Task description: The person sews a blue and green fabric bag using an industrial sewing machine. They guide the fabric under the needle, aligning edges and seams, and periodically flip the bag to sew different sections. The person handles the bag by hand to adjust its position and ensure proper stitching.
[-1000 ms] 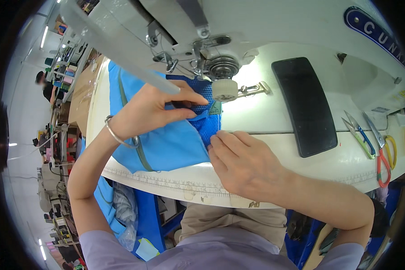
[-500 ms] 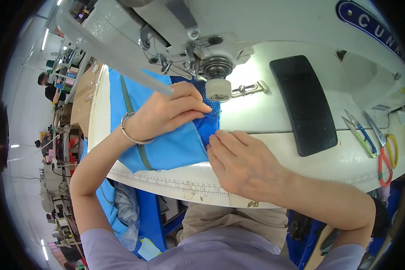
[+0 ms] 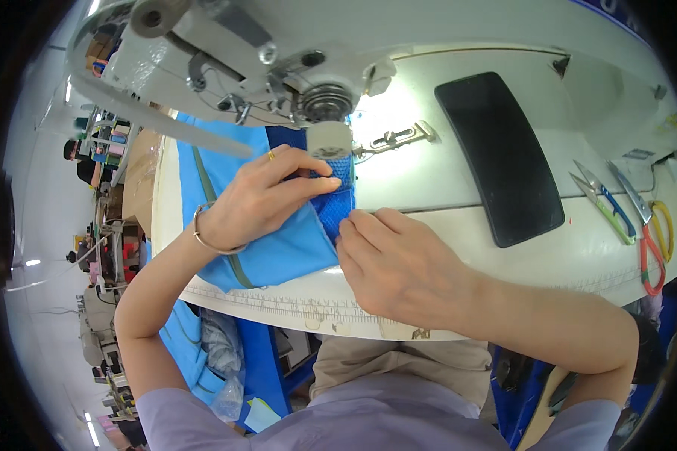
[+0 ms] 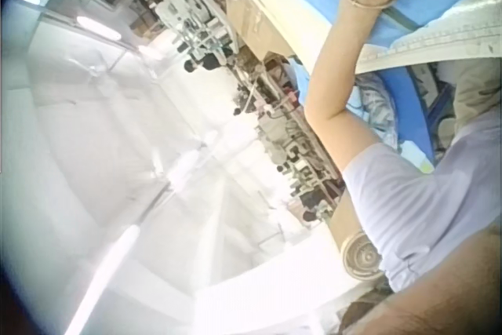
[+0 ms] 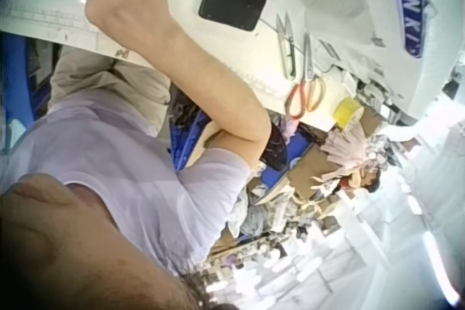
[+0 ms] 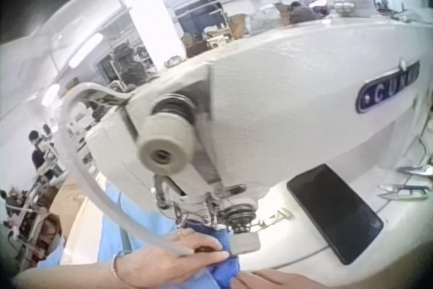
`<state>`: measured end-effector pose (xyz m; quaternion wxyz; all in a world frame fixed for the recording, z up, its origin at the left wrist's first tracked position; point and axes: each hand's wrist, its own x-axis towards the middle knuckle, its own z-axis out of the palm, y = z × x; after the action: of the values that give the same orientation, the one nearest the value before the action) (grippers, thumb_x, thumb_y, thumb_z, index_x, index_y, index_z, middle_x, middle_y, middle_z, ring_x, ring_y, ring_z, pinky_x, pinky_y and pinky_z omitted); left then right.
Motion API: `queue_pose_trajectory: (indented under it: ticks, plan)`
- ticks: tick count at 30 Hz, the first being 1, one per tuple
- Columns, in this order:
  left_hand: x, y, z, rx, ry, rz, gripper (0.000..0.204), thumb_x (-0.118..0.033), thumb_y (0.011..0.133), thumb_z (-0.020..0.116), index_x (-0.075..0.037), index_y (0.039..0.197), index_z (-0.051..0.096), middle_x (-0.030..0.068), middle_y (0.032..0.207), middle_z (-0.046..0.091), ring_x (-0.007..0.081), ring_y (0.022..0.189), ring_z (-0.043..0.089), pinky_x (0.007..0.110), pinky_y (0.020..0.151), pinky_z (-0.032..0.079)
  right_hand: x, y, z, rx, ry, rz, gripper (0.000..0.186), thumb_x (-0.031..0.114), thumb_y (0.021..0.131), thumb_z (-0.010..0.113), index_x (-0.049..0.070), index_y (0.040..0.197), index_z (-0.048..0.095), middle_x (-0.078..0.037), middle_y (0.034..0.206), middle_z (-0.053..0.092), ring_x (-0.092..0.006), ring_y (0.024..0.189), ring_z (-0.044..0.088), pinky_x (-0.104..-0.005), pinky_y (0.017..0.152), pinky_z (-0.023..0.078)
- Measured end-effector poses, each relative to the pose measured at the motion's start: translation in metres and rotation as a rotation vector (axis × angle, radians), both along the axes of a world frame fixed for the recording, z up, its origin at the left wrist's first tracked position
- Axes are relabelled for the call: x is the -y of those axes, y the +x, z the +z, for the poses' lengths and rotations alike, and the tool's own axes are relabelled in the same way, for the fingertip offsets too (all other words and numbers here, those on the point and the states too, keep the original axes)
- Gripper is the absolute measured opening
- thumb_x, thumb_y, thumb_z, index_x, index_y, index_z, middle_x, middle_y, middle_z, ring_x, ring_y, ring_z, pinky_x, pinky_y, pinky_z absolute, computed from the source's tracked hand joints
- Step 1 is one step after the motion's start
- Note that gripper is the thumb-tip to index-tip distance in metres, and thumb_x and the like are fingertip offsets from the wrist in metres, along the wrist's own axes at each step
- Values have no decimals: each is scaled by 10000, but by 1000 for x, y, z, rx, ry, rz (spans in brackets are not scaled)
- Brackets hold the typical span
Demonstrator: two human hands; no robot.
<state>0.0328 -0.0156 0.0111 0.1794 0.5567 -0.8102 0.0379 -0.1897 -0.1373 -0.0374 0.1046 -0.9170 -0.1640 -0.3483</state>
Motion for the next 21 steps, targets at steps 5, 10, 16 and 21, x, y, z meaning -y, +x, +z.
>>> queue_pose_trajectory:
  ticks: [5,10,16,21]
  plan:
    - [6,8,-6,42,-31,-40,297,5,750,802,-60,1035,752,65,949,686,227,741,661,320,634,556,-2,0,-3,8,13,-15,203,85,693,691,-61,832,709,-143,873,659,-227,862,599,-302,701,481]
    - [4,4,-3,161,-3,-20,273,-8,744,812,-59,1004,748,63,883,681,214,684,654,312,577,535,-2,0,-5,31,-42,-45,200,102,689,676,-53,809,715,-134,848,650,-222,859,592,-295,695,475]
    - [0,-9,-3,79,-39,-1,311,11,741,771,-59,1044,758,65,923,693,211,710,658,310,589,535,-3,-7,-1,-140,26,-17,310,82,742,694,-73,1009,722,-204,1115,704,-306,1088,664,-390,908,561]
    - [-6,-8,3,75,22,38,378,35,751,748,-66,1114,764,67,979,700,223,788,678,319,649,558,-2,1,-6,43,-5,-25,238,93,677,687,-72,846,710,-136,866,648,-234,871,588,-299,697,472]
